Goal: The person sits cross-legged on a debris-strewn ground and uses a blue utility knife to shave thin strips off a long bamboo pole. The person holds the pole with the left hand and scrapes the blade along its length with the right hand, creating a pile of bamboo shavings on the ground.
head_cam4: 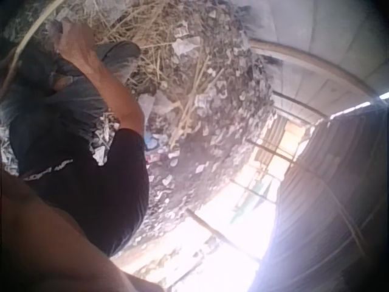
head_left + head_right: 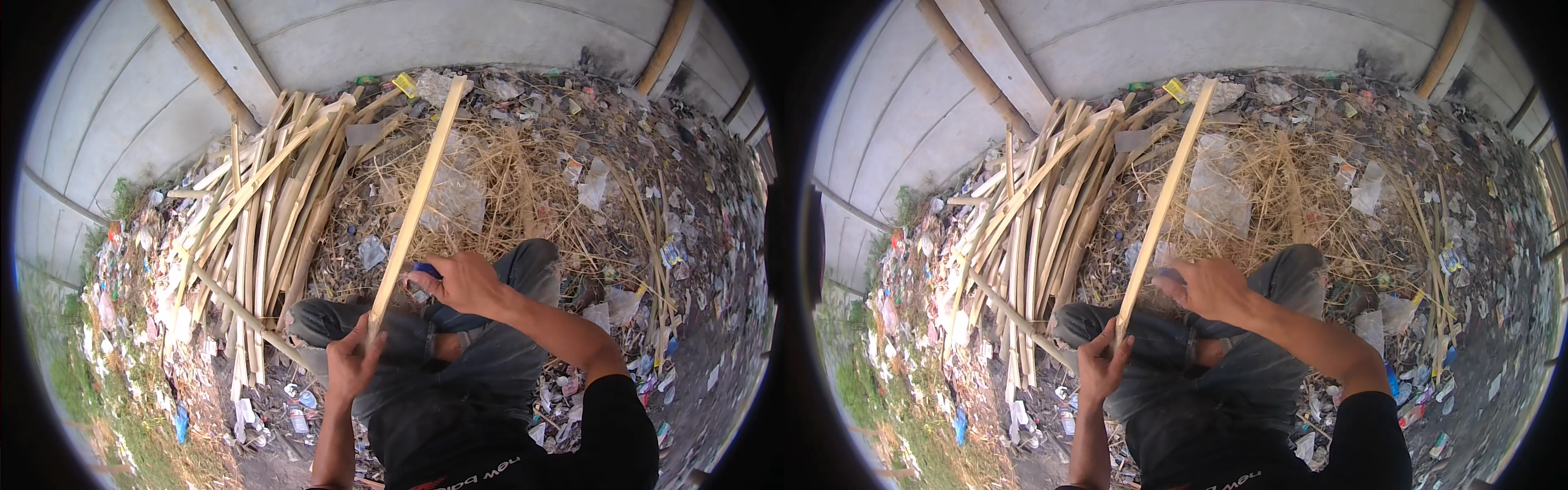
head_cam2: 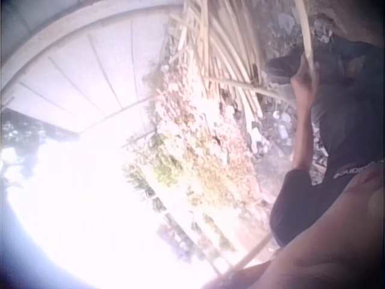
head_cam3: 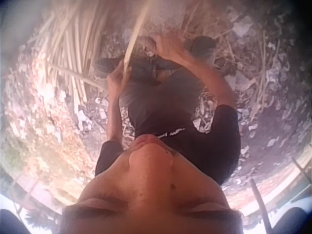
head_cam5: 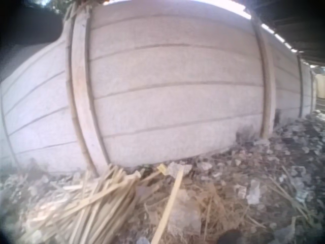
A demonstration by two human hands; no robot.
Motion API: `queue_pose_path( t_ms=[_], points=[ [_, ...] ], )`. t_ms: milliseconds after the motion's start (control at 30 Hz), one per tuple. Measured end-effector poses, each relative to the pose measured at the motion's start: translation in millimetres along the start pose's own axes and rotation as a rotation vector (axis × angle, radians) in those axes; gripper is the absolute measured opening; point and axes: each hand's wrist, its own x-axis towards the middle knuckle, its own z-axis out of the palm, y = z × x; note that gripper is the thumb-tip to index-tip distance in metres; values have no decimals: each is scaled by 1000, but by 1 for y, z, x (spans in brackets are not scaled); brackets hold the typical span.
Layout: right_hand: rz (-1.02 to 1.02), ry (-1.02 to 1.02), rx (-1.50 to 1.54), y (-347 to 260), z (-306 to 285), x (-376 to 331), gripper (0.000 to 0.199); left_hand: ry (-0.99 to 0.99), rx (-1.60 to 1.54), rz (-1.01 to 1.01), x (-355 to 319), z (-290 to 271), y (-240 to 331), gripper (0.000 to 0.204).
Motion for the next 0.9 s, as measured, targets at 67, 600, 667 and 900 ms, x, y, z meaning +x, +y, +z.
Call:
queue_pose_path(
  t_ms=[67, 600, 667, 900],
  points=[
    [-65, -49, -22, -8, 7, -6, 56, 7, -12, -1, 2, 1, 1, 52],
    [41, 9, 9, -14, 3, -4, 53, -20, 23, 22, -3, 0, 9, 52],
    [45, 75, -73, 9, -9, 14, 55, -39, 70, 7, -5, -5, 11, 52],
    [-79, 34, -44, -8, 4, -5, 58, -80, 96, -17, -7, -8, 2, 54]
  ],
)
